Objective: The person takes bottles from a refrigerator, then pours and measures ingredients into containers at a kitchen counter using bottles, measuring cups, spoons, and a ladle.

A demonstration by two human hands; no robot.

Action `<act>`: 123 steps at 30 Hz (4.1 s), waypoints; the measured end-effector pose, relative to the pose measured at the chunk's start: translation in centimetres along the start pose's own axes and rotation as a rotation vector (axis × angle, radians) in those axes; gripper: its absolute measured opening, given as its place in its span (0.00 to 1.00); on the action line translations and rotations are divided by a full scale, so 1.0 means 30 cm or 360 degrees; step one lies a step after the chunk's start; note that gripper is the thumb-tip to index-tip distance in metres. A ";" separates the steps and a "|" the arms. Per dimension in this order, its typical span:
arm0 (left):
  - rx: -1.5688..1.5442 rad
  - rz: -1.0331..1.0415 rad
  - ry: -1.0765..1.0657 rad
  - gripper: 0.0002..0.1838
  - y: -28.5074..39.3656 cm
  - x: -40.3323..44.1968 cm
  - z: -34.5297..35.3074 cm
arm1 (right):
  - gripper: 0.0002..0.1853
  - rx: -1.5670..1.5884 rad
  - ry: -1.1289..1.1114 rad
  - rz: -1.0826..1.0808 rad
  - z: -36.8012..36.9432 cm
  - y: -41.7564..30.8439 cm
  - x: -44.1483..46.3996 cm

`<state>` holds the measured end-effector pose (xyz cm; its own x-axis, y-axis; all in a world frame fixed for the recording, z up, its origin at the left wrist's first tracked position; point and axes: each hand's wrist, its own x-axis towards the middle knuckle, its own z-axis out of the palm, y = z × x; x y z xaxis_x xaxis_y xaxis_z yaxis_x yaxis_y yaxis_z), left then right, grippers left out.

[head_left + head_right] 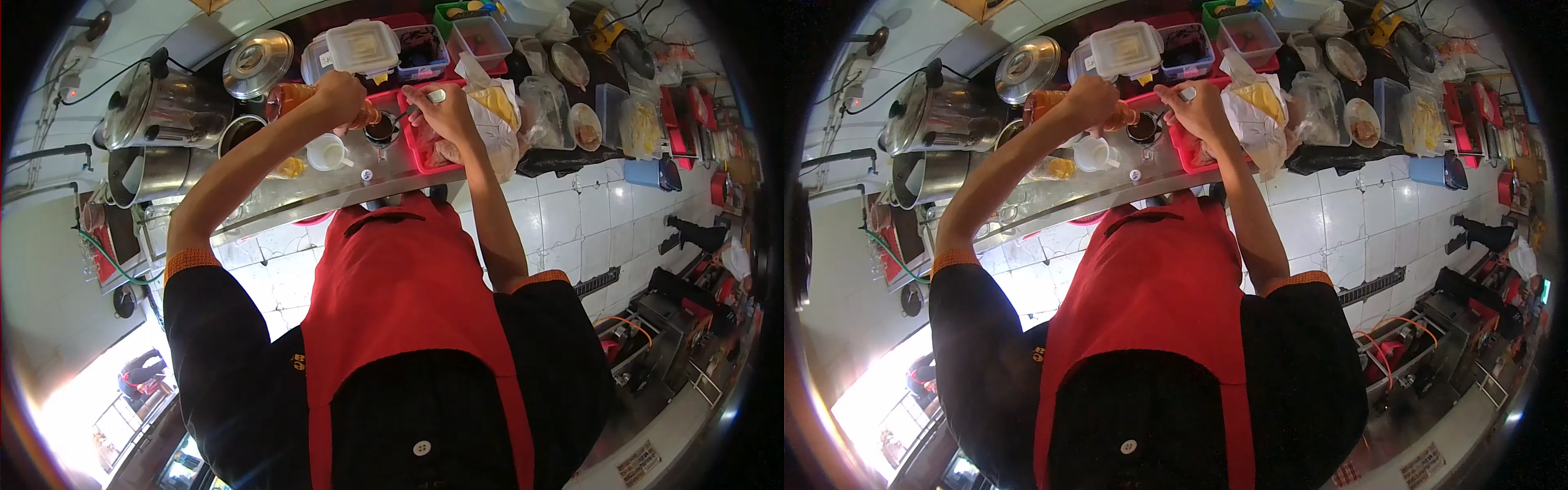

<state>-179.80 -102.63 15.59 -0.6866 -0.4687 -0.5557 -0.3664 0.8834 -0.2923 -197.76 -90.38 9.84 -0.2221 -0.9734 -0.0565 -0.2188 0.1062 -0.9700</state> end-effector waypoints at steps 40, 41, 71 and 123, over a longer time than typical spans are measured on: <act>-0.2505 -0.0392 0.1567 0.32 0.358 -0.231 0.540 | 0.18 0.0388 0.0320 0.0385 0.011 0.068 -0.112; -0.2415 -0.0363 0.1662 0.32 0.358 -0.227 0.553 | 0.16 0.0463 0.0331 0.0347 0.014 0.076 -0.126; -0.2774 -0.0474 0.1272 0.35 0.411 -0.311 0.635 | 0.24 -0.0673 0.0027 -0.0469 0.344 0.544 -0.402; -0.2710 -0.0618 0.1660 0.34 0.366 -0.428 0.768 | 0.10 -0.1285 -0.0351 -0.0604 0.622 0.569 -0.283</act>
<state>-160.54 -86.86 1.57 -0.2418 -0.9658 0.0934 -0.2257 0.1496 0.9626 -181.89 -84.10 -10.65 0.1681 -0.9799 0.1077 -0.8555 -0.1993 -0.4779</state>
